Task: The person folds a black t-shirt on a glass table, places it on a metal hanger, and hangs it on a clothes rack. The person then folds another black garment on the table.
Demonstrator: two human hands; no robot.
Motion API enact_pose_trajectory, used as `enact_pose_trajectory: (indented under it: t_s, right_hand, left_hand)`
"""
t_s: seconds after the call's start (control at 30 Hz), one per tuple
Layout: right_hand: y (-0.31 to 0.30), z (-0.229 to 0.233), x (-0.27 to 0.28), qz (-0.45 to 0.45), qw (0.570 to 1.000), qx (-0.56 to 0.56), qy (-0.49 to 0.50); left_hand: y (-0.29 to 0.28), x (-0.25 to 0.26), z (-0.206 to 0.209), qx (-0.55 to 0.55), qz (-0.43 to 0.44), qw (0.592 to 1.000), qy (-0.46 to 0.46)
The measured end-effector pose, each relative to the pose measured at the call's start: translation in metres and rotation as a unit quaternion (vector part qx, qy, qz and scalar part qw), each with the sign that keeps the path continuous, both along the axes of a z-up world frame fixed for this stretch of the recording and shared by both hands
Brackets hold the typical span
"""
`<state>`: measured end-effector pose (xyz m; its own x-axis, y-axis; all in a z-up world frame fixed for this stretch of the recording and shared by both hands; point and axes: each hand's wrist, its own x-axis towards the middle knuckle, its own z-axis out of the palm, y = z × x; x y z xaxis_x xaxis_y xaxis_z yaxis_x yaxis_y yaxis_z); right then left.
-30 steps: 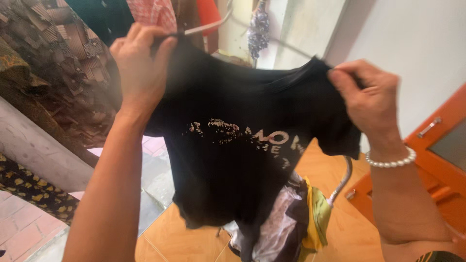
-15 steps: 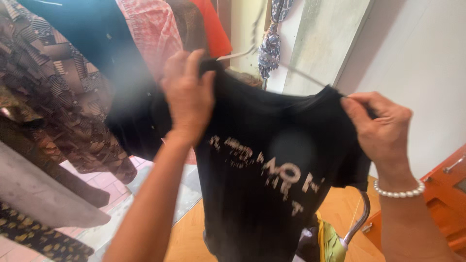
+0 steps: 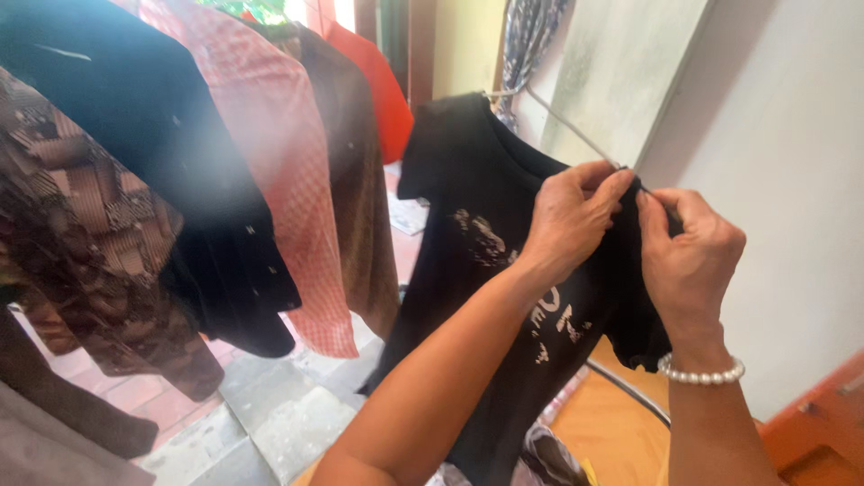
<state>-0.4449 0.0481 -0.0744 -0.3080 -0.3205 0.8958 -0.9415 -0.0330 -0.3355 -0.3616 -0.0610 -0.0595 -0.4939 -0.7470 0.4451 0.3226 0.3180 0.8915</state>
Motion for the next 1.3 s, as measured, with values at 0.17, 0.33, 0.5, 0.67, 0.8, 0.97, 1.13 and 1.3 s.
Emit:
enact_pose_trajectory:
  t_s: [0.17, 0.33, 0.5, 0.67, 0.8, 0.97, 1.13, 1.3]
  right_hand:
    - [-0.027, -0.004, 0.013, 0.005, 1.0, 0.013, -0.02]
    - [-0.032, 0.002, 0.011, 0.14, 0.947, 0.093, -0.274]
    - [-0.033, -0.022, 0.009, 0.224, 0.892, -0.019, -0.392]
    - [-0.057, -0.06, 0.014, 0.15, 0.922, -0.071, -0.349]
    - [-0.092, -0.052, 0.033, 0.078, 0.936, -0.052, -0.34]
    - [-0.138, -0.012, 0.054, 0.112, 0.93, -0.027, -0.349]
    - [-0.193, 0.02, 0.051, 0.153, 0.95, -0.006, -0.271]
    - [-0.251, 0.04, 0.024, 0.206, 0.957, 0.012, -0.204]
  left_hand:
    - [-0.045, -0.016, -0.013, -0.004, -0.02, 1.0, 0.01]
    - [-0.079, -0.019, -0.011, -0.011, -0.032, 0.999, -0.025]
    - [-0.074, -0.02, 0.001, -0.068, -0.064, 0.992, -0.082]
    - [-0.087, 0.002, 0.001, -0.094, -0.114, 0.986, -0.08]
    - [-0.117, 0.021, 0.008, -0.059, -0.113, 0.986, -0.107]
    - [-0.164, 0.027, 0.02, -0.043, -0.118, 0.991, -0.054]
    - [-0.221, 0.025, 0.038, -0.038, -0.085, 0.995, -0.042]
    - [-0.28, 0.015, 0.053, -0.015, -0.043, 0.999, -0.025]
